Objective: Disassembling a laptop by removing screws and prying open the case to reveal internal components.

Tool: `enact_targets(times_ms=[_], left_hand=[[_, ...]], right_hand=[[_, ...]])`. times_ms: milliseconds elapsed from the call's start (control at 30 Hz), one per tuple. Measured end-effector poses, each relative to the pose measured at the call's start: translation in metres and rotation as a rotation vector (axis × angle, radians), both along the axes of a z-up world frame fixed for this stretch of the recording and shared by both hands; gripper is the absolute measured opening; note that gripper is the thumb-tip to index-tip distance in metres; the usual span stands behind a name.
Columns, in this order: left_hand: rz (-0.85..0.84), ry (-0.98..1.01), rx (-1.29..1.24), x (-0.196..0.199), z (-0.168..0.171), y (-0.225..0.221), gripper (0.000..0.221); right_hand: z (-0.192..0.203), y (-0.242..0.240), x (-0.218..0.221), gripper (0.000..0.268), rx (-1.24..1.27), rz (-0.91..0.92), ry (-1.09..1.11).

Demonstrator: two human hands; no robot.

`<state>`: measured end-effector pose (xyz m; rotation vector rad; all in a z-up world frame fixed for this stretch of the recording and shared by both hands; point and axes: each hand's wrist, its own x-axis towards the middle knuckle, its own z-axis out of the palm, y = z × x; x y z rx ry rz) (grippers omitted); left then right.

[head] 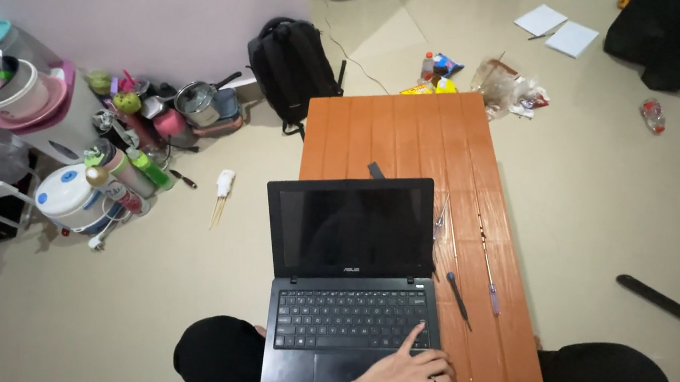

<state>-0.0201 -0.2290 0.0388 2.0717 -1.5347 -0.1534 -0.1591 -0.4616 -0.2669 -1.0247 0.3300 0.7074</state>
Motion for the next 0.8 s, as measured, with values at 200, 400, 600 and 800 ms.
enact_targets(times_ms=[200, 400, 600, 800], left_hand=[[-0.004, 0.004, 0.035, 0.001, -0.006, -0.001, 0.042], [0.005, -0.010, -0.002, 0.001, -0.007, -0.001, 0.042], [-0.013, 0.012, -0.002, 0.002, -0.012, 0.000, 0.041], [0.006, -0.036, 0.018, 0.002, -0.017, -0.001, 0.039]], right_hand=[[-0.067, 0.029, -0.024, 0.039, -0.514, -0.271, -0.193], [0.006, 0.044, -0.018, 0.051, -0.555, -0.224, -0.081], [0.013, 0.026, -0.009, 0.041, -0.099, -0.214, 0.175], [0.034, 0.036, -0.015, 0.036, -0.105, -0.245, 0.074]])
